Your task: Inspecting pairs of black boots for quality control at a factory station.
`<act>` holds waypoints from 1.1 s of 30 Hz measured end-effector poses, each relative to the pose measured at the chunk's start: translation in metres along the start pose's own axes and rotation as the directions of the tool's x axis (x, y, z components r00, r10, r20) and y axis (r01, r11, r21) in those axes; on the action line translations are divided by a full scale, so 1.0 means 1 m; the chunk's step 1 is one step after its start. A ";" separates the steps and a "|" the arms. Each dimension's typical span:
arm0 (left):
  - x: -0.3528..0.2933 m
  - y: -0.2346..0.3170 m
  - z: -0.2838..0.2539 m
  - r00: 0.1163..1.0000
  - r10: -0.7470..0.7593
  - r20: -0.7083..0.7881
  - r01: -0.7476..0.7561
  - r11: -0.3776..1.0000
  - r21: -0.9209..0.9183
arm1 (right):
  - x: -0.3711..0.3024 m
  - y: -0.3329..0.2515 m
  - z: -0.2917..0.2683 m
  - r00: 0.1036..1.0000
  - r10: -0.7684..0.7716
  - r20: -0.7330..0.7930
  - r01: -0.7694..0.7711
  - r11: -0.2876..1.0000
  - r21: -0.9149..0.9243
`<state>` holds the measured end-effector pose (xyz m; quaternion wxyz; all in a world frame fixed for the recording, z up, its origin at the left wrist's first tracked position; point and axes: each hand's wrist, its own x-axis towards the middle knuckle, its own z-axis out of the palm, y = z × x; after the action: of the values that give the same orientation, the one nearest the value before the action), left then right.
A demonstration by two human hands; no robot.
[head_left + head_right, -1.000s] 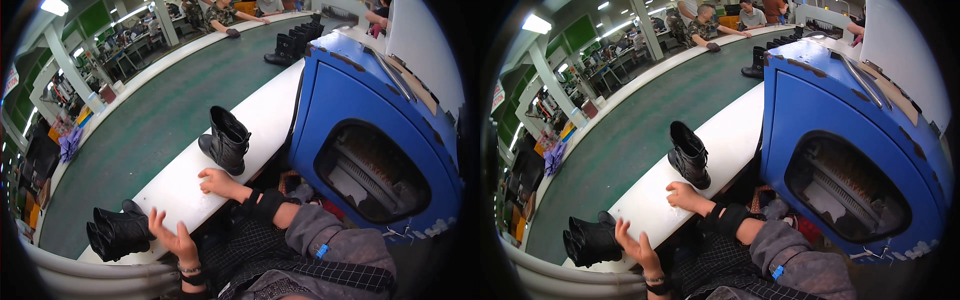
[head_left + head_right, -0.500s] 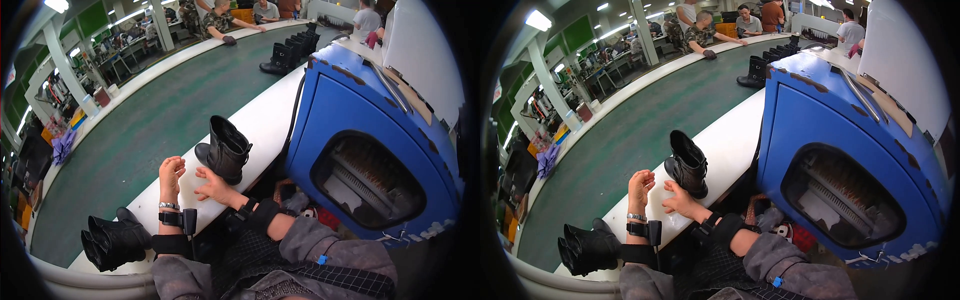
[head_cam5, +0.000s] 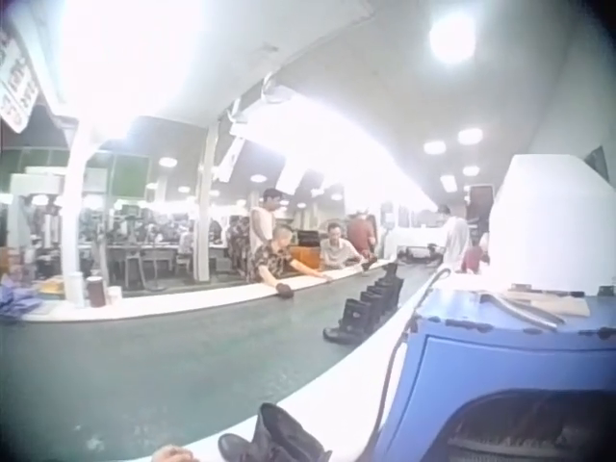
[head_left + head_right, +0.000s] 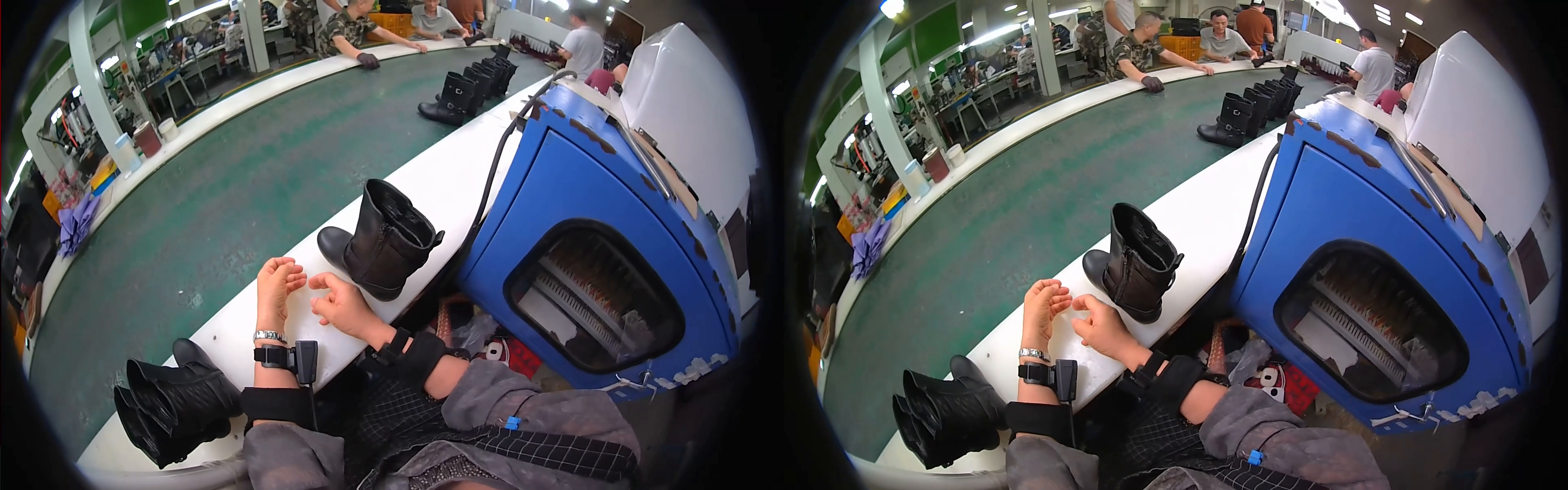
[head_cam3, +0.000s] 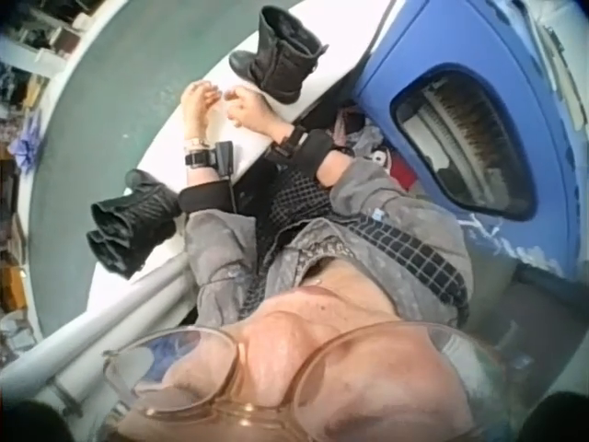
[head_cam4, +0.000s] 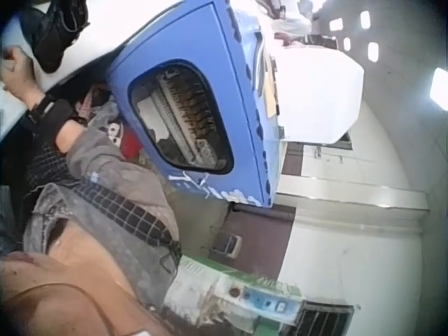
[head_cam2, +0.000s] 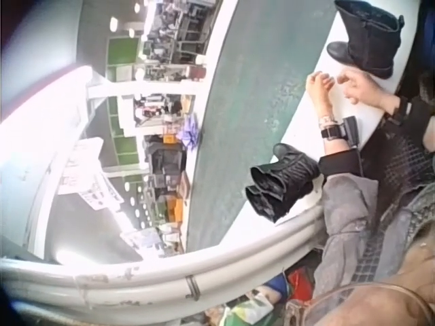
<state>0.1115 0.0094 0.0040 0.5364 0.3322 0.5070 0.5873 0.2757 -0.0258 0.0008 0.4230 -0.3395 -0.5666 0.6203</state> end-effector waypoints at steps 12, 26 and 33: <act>-0.001 -0.004 -0.006 1.000 0.024 0.003 -0.024 0.996 -0.084 | -0.001 0.004 0.007 0.993 -0.102 -0.065 0.095 0.991 -0.093; -0.005 -0.007 0.000 0.999 0.051 0.002 -0.051 0.999 -0.021 | -0.004 0.003 0.006 0.997 -0.073 -0.036 0.071 0.996 -0.057; -0.002 -0.004 0.002 0.999 0.051 0.018 -0.051 0.999 -0.005 | 0.002 0.006 0.007 0.997 -0.067 -0.038 0.066 0.997 -0.028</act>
<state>0.1149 0.0073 0.0015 0.5267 0.3492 0.4922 0.5987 0.2676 -0.0268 -0.0043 0.4497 -0.3383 -0.5776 0.5914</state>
